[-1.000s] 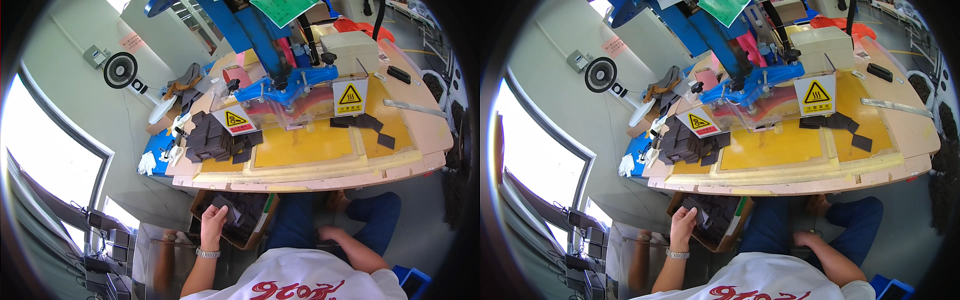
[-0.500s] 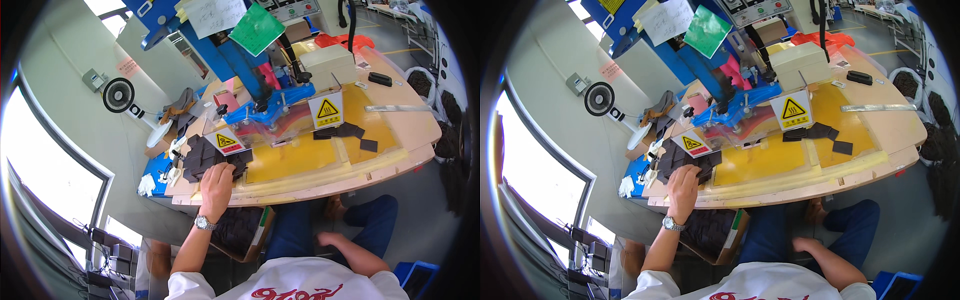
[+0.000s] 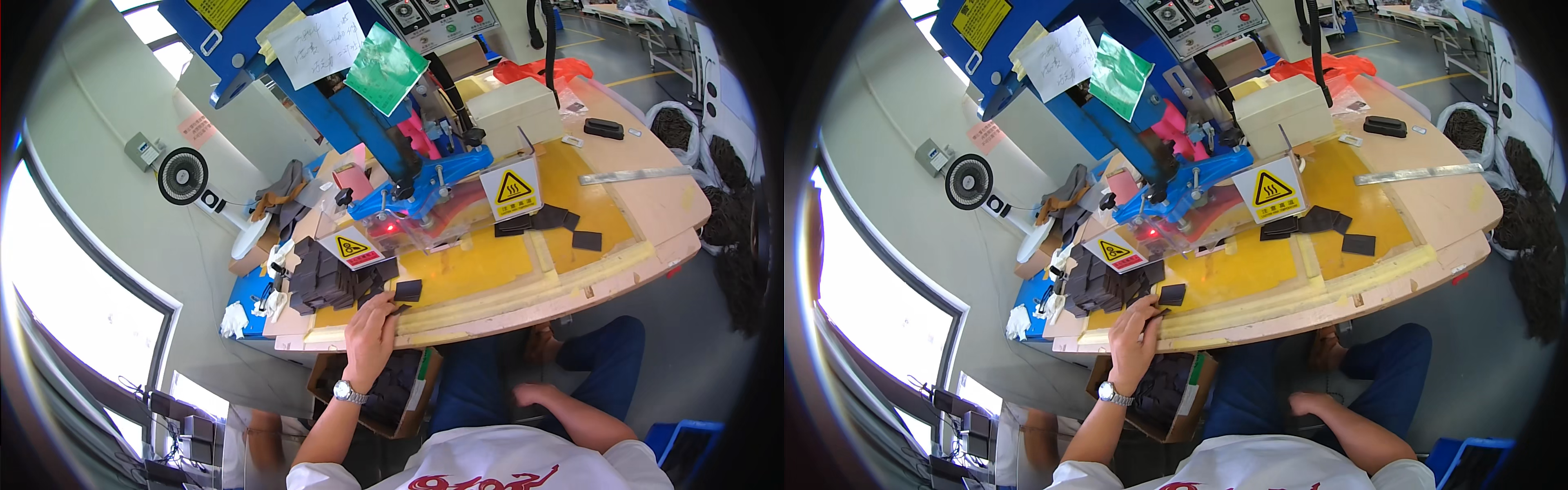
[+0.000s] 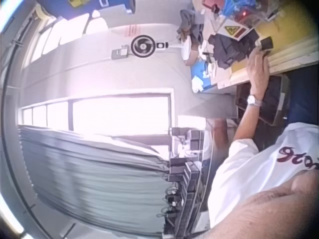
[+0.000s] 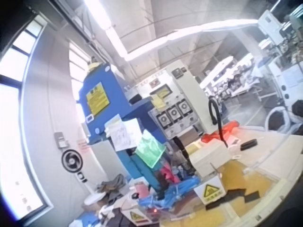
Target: Using a pneumatic press machine to heat-stamp or process small black leather components.
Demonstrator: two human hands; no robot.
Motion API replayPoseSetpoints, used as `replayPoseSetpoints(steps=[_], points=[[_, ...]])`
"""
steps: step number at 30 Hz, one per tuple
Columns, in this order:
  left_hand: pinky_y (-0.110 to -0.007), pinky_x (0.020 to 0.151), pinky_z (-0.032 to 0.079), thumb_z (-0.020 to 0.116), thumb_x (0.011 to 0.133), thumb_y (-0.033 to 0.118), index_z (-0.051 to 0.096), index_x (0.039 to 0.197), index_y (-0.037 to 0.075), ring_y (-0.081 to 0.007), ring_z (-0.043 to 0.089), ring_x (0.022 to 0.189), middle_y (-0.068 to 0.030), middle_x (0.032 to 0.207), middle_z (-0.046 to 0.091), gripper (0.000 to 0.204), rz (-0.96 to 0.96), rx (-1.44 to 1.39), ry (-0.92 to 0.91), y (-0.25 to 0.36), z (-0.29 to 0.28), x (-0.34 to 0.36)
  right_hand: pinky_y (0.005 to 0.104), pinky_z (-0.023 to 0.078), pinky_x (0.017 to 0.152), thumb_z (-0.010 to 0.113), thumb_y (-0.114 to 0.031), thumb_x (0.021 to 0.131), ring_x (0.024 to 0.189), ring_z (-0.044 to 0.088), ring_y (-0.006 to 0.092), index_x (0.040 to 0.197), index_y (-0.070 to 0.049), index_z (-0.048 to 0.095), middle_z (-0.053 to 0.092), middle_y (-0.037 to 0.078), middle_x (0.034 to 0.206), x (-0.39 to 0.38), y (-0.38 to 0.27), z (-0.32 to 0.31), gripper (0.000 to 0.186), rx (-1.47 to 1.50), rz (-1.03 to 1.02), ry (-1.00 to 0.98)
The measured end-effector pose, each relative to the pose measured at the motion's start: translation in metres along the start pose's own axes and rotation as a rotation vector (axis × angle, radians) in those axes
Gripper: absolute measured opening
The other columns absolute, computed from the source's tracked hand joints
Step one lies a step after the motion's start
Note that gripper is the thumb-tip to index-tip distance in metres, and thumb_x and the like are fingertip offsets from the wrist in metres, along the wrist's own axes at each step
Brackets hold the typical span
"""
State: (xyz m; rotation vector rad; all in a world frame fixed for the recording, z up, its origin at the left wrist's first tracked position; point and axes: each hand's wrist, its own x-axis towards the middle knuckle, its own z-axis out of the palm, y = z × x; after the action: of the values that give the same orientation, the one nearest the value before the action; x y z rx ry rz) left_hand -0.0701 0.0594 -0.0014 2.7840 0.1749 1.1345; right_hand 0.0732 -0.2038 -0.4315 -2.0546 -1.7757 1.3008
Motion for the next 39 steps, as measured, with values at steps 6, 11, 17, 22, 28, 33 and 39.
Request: replayPoseSetpoints(steps=[6, 11, 17, 22, 28, 33, 39], points=[[-0.04, 0.095, 0.06, 0.078, 0.092, -0.006, 0.073, 0.105, -0.007, -0.0357, 0.077, 0.115, -0.0187, 0.132, 0.079, 0.014, -0.195, -0.113, 0.116, -0.004, -0.007, 0.001, 0.0547, 0.06, 0.089, 0.069, -0.018, 0.09, 0.102, 0.079, 0.0424, 0.107, 0.004, 0.083, 0.081, 0.028, 0.109, -0.007, -0.002, -0.002, 0.031, 0.015, 0.053, -0.017], [-0.038, 0.083, 0.058, 0.078, 0.097, -0.002, 0.074, 0.109, -0.007, -0.0291, 0.076, 0.093, -0.0152, 0.109, 0.08, 0.014, -0.34, -0.035, 0.205, -0.011, -0.022, -0.004, 0.0528, 0.06, 0.097, 0.071, -0.024, 0.095, 0.115, 0.077, 0.0418, 0.123, 0.003, 0.079, 0.079, 0.028, 0.122, 0.001, 0.004, 0.003, 0.039, -0.032, 0.074, -0.078], [-0.029, 0.073, 0.055, 0.075, 0.105, 0.004, 0.074, 0.112, -0.008, -0.0137, 0.07, 0.076, -0.0067, 0.089, 0.074, 0.013, -0.596, -0.293, 0.216, -0.015, -0.023, -0.006, 0.0528, 0.06, 0.098, 0.07, -0.025, 0.096, 0.117, 0.076, 0.0419, 0.129, 0.0, 0.077, 0.079, 0.026, 0.127, 0.008, 0.013, 0.009, 0.042, -0.036, 0.048, -0.107], [-0.026, 0.074, 0.057, 0.073, 0.107, 0.003, 0.073, 0.114, -0.007, -0.0104, 0.072, 0.078, -0.004, 0.09, 0.074, 0.012, -0.7, -0.565, 0.136, 0.008, -0.019, -0.001, 0.0517, 0.059, 0.101, 0.069, -0.026, 0.096, 0.121, 0.075, 0.0415, 0.132, -0.001, 0.077, 0.078, 0.025, 0.13, 0.007, 0.018, 0.01, 0.044, -0.023, 0.029, -0.111], [-0.028, 0.086, 0.059, 0.076, 0.102, 0.0, 0.074, 0.117, -0.008, -0.0147, 0.081, 0.091, -0.0117, 0.099, 0.081, 0.017, -0.471, -0.442, -0.062, 0.048, 0.006, 0.015, 0.0499, 0.059, 0.104, 0.071, -0.026, 0.096, 0.124, 0.074, 0.0401, 0.139, -0.004, 0.076, 0.077, 0.025, 0.135, 0.008, 0.019, 0.013, 0.048, 0.005, 0.102, -0.121], [-0.027, 0.093, 0.057, 0.076, 0.102, 0.001, 0.075, 0.117, -0.007, -0.0135, 0.078, 0.104, -0.0123, 0.113, 0.081, 0.017, -0.3, -0.435, -0.098, 0.042, 0.029, 0.027, 0.0496, 0.059, 0.104, 0.072, -0.025, 0.095, 0.122, 0.076, 0.0395, 0.14, -0.005, 0.075, 0.078, 0.025, 0.134, 0.015, 0.026, 0.018, 0.05, 0.002, 0.109, -0.114], [-0.028, 0.097, 0.056, 0.075, 0.104, 0.001, 0.074, 0.118, -0.005, -0.0095, 0.07, 0.108, -0.0135, 0.127, 0.081, 0.016, -0.608, -0.662, -0.088, 0.005, 0.033, 0.024, 0.0508, 0.059, 0.099, 0.072, -0.024, 0.094, 0.115, 0.077, 0.0399, 0.132, -0.002, 0.079, 0.079, 0.026, 0.126, 0.02, 0.026, 0.024, 0.044, 0.054, 0.071, -0.087]])
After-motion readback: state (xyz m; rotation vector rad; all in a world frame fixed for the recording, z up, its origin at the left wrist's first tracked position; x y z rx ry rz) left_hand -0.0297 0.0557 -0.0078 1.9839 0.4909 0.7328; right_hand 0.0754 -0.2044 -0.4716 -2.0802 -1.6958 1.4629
